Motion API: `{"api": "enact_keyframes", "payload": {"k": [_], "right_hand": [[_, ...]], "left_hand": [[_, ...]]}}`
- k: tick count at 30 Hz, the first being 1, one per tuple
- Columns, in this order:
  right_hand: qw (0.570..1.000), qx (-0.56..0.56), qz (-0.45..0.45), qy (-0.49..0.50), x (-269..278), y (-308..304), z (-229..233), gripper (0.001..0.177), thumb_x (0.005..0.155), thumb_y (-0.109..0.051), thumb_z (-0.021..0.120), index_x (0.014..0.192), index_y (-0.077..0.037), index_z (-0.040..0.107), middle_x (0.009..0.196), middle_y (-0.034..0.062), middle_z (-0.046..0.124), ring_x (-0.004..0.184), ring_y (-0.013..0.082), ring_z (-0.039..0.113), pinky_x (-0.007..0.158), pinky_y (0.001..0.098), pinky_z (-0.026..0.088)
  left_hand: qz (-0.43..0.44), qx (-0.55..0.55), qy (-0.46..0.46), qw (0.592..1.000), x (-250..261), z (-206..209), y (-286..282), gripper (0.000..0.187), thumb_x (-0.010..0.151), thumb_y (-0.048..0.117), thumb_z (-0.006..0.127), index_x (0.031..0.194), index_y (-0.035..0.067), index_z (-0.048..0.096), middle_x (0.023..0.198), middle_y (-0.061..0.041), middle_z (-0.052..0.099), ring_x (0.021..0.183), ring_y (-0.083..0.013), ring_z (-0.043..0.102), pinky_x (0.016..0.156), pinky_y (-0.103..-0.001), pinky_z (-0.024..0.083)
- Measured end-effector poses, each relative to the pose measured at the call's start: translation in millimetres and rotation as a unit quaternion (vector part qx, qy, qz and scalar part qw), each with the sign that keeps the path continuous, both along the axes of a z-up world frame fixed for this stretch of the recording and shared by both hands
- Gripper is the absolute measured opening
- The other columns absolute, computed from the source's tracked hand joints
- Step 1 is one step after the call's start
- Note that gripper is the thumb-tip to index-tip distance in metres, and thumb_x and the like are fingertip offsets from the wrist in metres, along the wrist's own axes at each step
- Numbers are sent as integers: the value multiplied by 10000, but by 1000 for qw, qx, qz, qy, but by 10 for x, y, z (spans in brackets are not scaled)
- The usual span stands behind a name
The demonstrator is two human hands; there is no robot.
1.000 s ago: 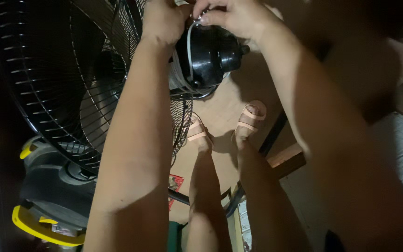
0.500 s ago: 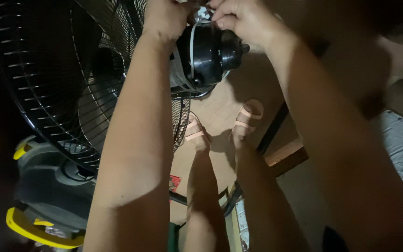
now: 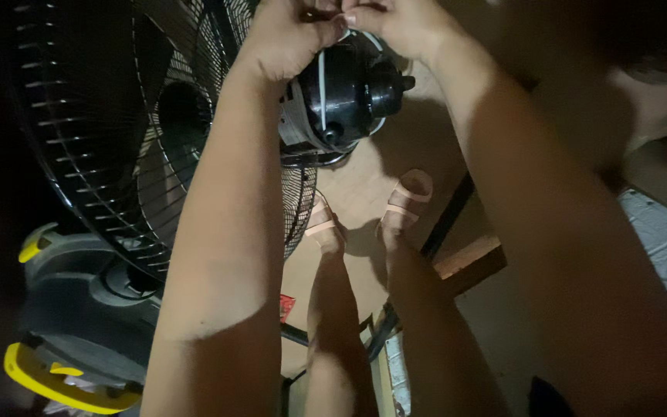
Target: The person wraps the power cord around a standing fan, then picks up a vacuum cleaner hose and attaches a floor nozzle to it. They connect the hose to the vacuum cleaner body and prepare the vacuum for use.
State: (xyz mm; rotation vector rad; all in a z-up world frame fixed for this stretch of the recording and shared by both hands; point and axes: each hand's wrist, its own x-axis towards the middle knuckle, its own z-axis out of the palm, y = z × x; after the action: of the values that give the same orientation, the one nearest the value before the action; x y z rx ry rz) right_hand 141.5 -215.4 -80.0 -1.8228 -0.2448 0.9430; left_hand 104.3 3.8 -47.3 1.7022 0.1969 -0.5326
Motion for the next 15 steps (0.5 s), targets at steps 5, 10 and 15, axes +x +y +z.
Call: {"api": "enact_keyframes", "payload": {"k": [5,10,15], "right_hand": [[992,-94,78,-17,203,160,19,159,1088,-267,590,1204,-217,686,1073,-30,710,954,120,672,871,332,557],[934,-59,221,-277,129,19,48,136,1071,-89,659,1194,-107,716,1047,99,715,896,245,697,803,386,566],[887,1,218,-407,66,-97,-165,125,1021,-68,713,1144,-79,727,1114,112,723,947,280,697,843,400,566]], "left_hand": [[12,-89,-13,996,-16,-73,40,170,879,-41,754,1022,51,753,1004,-62,766,940,-192,720,833,-328,580],[78,-78,60,992,-23,-208,5,241,802,-86,708,960,87,764,948,-26,785,861,-169,738,748,-304,593],[10,-84,-116,990,-24,-432,-54,218,859,-117,703,1006,38,747,978,-90,783,924,-212,759,813,-343,593]]}}
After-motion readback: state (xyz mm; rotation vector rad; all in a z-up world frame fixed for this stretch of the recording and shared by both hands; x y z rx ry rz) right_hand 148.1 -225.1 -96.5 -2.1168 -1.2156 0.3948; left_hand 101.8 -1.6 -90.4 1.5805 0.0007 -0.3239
